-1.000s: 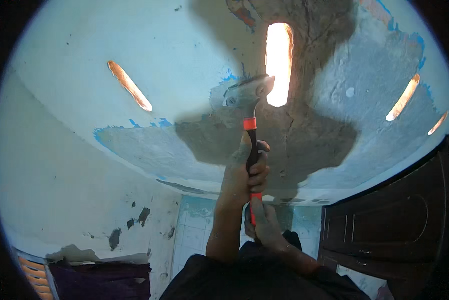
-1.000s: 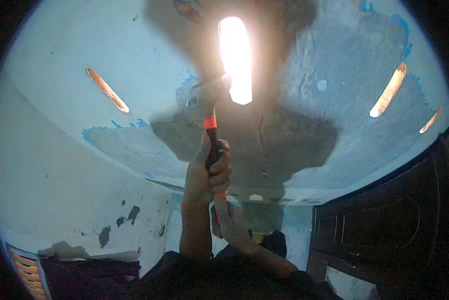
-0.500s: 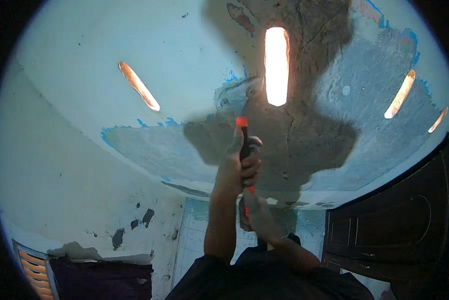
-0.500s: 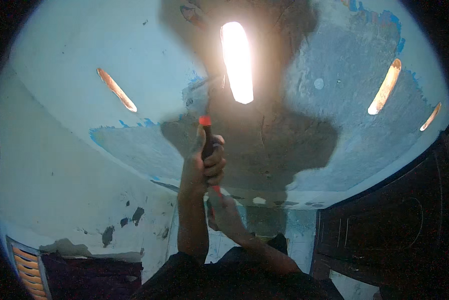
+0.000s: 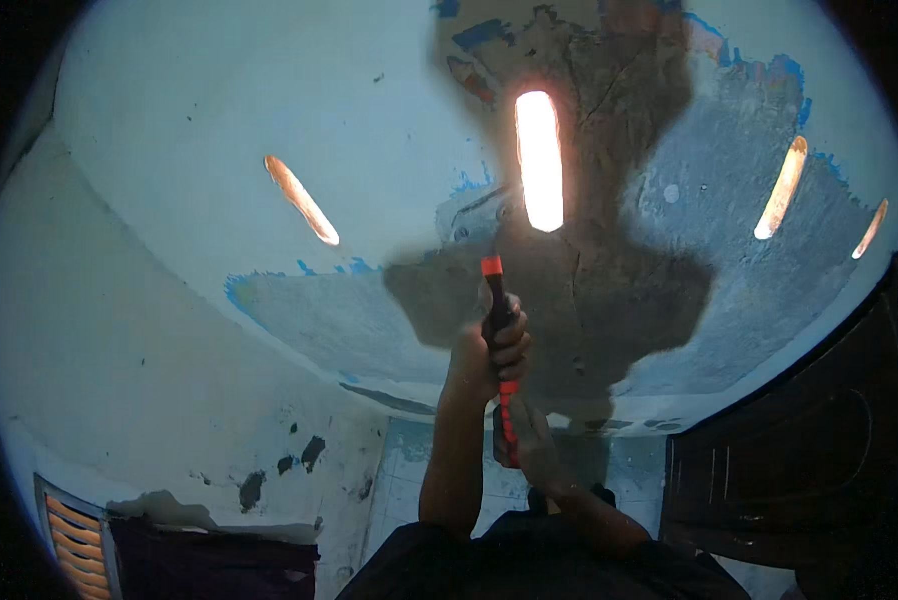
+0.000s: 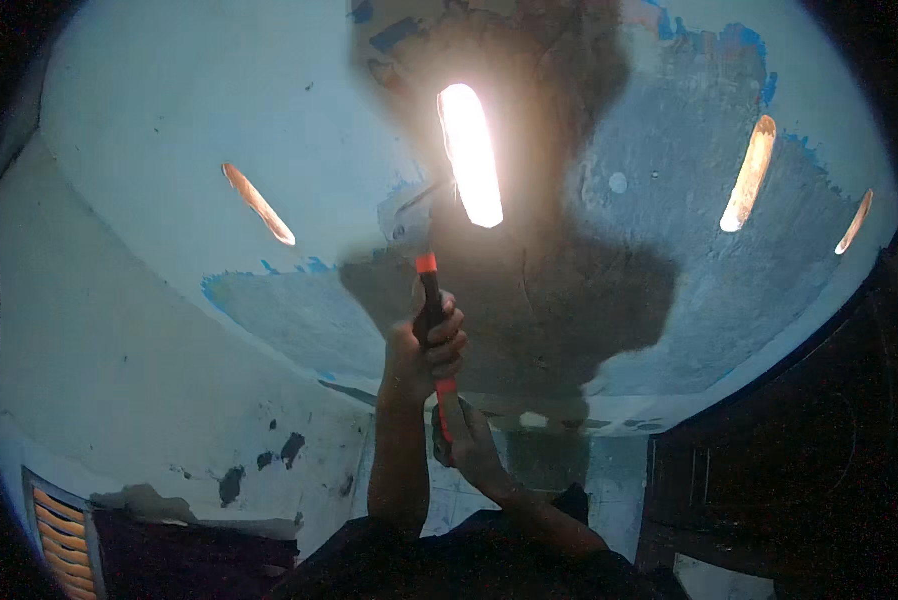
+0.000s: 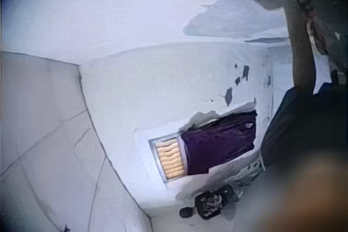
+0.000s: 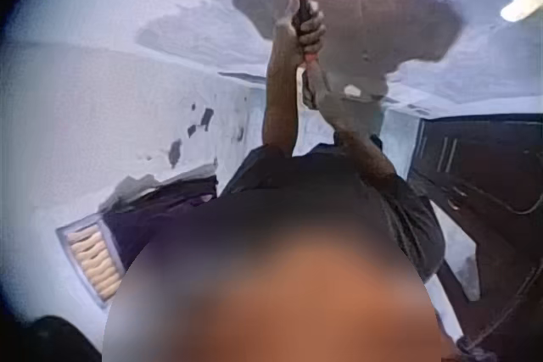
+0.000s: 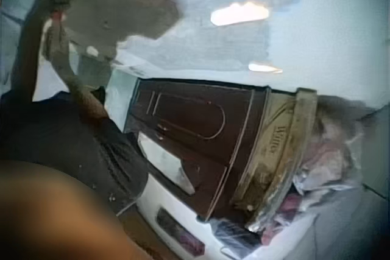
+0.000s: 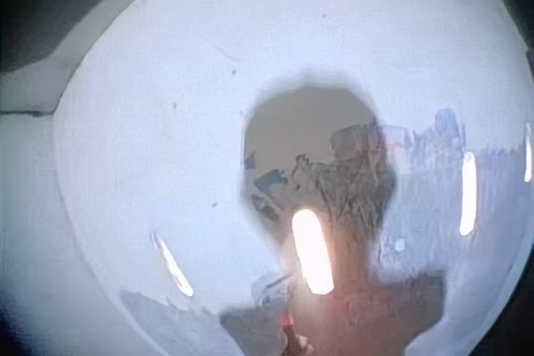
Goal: The person scrapes peeling paint and plaster from a ceiling using a handheld scraper.
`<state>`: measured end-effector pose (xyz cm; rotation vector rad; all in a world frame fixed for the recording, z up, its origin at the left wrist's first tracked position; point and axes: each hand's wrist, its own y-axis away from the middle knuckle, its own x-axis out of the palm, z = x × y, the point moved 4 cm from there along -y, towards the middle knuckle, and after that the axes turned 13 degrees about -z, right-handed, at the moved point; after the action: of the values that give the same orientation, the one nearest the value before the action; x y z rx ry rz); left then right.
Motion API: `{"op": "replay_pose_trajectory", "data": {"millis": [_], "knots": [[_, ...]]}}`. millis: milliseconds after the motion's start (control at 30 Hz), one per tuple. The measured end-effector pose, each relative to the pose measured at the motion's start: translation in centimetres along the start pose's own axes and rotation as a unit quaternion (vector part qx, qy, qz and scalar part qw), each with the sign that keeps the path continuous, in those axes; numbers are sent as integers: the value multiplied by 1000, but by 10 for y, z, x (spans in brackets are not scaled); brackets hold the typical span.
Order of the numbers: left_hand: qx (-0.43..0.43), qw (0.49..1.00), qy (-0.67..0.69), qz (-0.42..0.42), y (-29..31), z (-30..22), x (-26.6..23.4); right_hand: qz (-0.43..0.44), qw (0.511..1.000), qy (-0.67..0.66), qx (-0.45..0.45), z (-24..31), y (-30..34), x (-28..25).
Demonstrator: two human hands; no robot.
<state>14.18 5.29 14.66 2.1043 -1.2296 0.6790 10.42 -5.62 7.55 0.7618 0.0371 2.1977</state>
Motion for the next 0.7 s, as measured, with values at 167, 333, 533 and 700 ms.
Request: {"op": "replay_pose_trajectory", "data": {"millis": [167,333,533,700], "knots": [[-37,999,-24,-3,-9,15,-8,35,997,-65,17,-10,-4,-8],[23,997,-60,-50,-9,5,-5,20,993,89,-78,10,-5,-5],[34,993,-87,-76,-8,-8,1,45,999,12,-3,6,-18,0],[94,990,-99,-32,-9,-23,10,60,998,11,-29,9,-25,10]]}}
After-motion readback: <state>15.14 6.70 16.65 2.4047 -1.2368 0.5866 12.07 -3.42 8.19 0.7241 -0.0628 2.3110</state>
